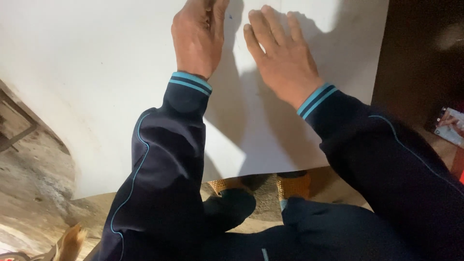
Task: Tracing the outline of shoe insoles onto a large white sheet using a pencil
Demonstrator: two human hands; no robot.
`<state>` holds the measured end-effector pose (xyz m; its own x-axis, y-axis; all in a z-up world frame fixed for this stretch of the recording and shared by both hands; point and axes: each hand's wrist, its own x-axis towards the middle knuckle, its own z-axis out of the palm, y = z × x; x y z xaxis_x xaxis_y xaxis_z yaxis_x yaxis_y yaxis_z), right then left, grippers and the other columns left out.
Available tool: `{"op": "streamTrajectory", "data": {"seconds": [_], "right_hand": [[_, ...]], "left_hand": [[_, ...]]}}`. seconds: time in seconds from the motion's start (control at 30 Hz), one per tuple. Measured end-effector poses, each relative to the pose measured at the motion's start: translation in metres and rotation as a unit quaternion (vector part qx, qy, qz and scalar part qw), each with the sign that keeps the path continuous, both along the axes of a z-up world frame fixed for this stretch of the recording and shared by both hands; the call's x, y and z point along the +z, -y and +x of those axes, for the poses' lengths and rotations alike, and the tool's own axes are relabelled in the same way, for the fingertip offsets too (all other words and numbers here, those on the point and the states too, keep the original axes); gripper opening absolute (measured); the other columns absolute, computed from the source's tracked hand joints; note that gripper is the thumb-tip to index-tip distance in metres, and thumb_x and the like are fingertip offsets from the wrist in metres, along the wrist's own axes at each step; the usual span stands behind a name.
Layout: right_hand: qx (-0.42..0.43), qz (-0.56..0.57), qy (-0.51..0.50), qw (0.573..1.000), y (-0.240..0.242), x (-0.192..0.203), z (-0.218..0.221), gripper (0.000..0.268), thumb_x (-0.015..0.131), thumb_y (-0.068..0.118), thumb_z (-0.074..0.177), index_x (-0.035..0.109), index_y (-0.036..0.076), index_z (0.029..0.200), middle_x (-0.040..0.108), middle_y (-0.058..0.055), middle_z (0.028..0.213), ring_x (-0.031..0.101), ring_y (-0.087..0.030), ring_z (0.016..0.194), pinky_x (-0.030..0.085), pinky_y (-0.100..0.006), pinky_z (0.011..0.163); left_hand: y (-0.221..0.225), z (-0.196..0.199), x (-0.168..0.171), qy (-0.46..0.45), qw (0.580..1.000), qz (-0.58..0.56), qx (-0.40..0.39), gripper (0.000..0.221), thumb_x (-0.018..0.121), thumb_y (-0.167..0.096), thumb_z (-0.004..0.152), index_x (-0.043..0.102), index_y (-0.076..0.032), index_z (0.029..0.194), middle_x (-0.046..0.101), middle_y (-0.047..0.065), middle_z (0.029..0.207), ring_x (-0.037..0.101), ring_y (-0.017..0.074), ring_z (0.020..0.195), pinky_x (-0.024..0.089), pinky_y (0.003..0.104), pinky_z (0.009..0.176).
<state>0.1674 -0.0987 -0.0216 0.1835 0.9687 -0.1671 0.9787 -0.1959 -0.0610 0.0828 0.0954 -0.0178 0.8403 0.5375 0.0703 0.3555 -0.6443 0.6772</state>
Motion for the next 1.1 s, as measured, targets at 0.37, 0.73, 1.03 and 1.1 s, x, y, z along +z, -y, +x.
{"op": "streamTrajectory", "data": {"seconds": [0.37,0.73,1.03,1.1], "right_hand": [[-0.013,0.02,0.031,0.999,-0.004,-0.008,-0.005,0.061,0.07,0.008,0.096,0.05,0.008,0.154,0.039,-0.015,0.163,0.039,-0.033,0.15,0.043,-0.052,0.106],[-0.017,0.105,0.092,0.99,-0.004,-0.022,-0.007,0.05,0.075,0.016,0.098,0.058,0.014,0.146,0.051,-0.01,0.156,0.047,-0.031,0.144,0.05,-0.05,0.101],[-0.043,-0.058,-0.052,0.996,-0.004,-0.023,-0.015,0.076,0.062,0.001,0.097,0.027,0.008,0.164,0.017,-0.012,0.172,0.015,-0.036,0.158,0.031,-0.063,0.12],[-0.033,-0.044,-0.025,0.998,-0.005,-0.023,-0.013,0.067,0.06,0.007,0.101,0.032,0.008,0.162,0.021,-0.014,0.172,0.02,-0.037,0.157,0.036,-0.062,0.115]], "left_hand": [[-0.012,0.016,-0.007,0.004,1.0,0.005,0.003,0.042,0.056,-0.028,0.109,0.036,-0.011,0.078,0.033,0.002,0.063,0.022,0.0228,0.063,0.026,0.037,0.053],[-0.021,0.033,-0.015,0.045,0.997,0.042,-0.035,0.039,0.057,-0.021,0.11,0.037,-0.011,0.078,0.029,0.002,0.064,0.02,0.0202,0.061,0.021,0.036,0.053],[-0.02,0.04,-0.008,0.063,0.997,0.034,-0.037,0.035,0.057,-0.019,0.109,0.039,-0.009,0.08,0.034,0.003,0.064,0.023,0.021,0.061,0.024,0.036,0.054],[-0.016,0.041,0.0,0.061,0.998,0.01,-0.028,0.035,0.057,-0.021,0.108,0.042,-0.009,0.079,0.038,0.002,0.064,0.025,0.021,0.061,0.027,0.036,0.054]]}}
